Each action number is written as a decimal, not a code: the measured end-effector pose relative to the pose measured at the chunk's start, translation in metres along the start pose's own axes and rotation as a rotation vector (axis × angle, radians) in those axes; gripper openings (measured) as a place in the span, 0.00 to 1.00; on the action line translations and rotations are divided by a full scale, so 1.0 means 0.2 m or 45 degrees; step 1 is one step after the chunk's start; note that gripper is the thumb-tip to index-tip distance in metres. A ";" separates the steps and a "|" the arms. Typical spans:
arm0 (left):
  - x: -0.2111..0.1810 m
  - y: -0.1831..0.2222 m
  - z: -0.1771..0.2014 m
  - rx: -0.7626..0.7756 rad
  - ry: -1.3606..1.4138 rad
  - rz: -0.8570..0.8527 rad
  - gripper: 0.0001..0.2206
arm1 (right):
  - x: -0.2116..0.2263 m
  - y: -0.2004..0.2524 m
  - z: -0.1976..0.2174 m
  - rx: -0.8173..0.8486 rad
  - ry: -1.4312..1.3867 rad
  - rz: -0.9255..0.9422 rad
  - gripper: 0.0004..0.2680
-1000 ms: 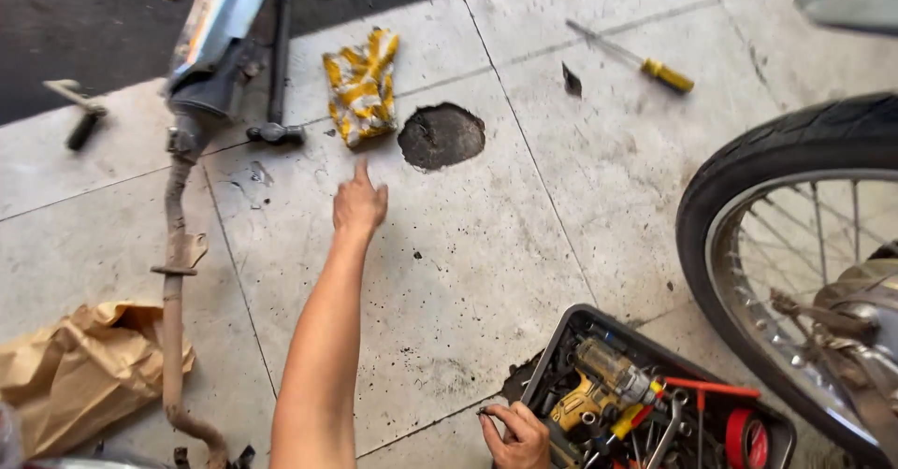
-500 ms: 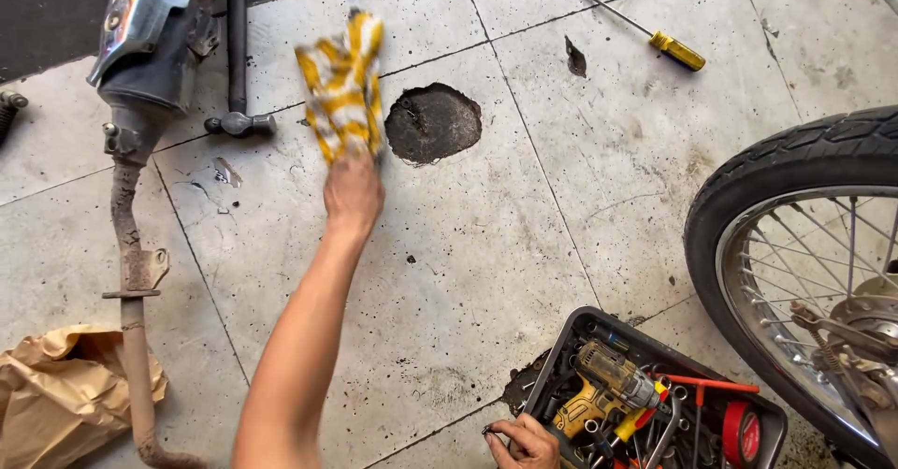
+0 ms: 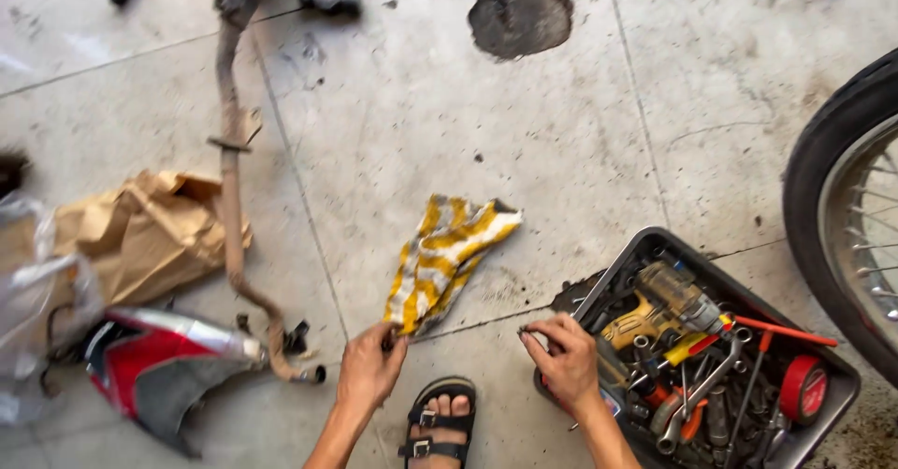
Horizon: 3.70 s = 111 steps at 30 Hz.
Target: Repairing and cleaning motorcycle engine components using hand tools and a cloth
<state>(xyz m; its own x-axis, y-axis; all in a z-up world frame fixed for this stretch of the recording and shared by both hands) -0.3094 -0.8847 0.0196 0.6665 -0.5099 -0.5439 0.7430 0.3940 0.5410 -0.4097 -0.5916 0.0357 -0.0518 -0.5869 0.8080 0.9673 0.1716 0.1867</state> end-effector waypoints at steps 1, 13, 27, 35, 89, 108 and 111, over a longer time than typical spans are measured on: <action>-0.03 0.00 0.04 -0.055 0.033 -0.035 0.13 | 0.02 0.00 -0.05 0.129 -0.153 -0.137 0.06; -0.09 -0.45 -0.17 -0.197 0.184 -0.184 0.12 | 0.18 -0.19 -0.74 0.094 -0.624 -0.777 0.10; 0.10 -0.38 -0.13 -0.070 0.543 -0.031 0.08 | 0.07 -0.18 -0.82 0.027 -0.243 -0.334 0.05; 0.23 -0.39 -0.02 -0.327 0.502 0.109 0.07 | 0.03 -0.04 -0.51 -0.512 -0.836 -0.998 0.10; 0.28 -0.14 -0.15 0.674 1.716 0.208 0.56 | 0.38 -0.06 -0.67 0.578 -0.308 -0.086 0.11; -0.45 0.35 -0.08 0.771 2.442 -0.125 0.48 | 0.81 0.33 -0.05 -0.425 -0.315 -0.179 0.14; -0.61 0.55 -0.14 0.792 2.365 -0.257 0.46 | 0.69 0.41 -0.04 -0.478 -0.085 -0.059 0.13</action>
<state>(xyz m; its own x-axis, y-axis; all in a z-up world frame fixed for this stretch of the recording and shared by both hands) -0.3078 -0.7576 0.1266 0.1268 0.9522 -0.2780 0.9582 -0.0452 0.2824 -0.3357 -0.6655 0.1573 -0.1014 -0.5324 0.8404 0.9866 -0.1625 0.0161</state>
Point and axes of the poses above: each hand's wrist, its own y-axis away from the middle knuckle, its own z-axis out of the back of the hand, x = y × z, the point moved 2 cm from there along -y, towards the middle knuckle, and after that the axes turned 2 degrees about -x, right-handed, at the moved point
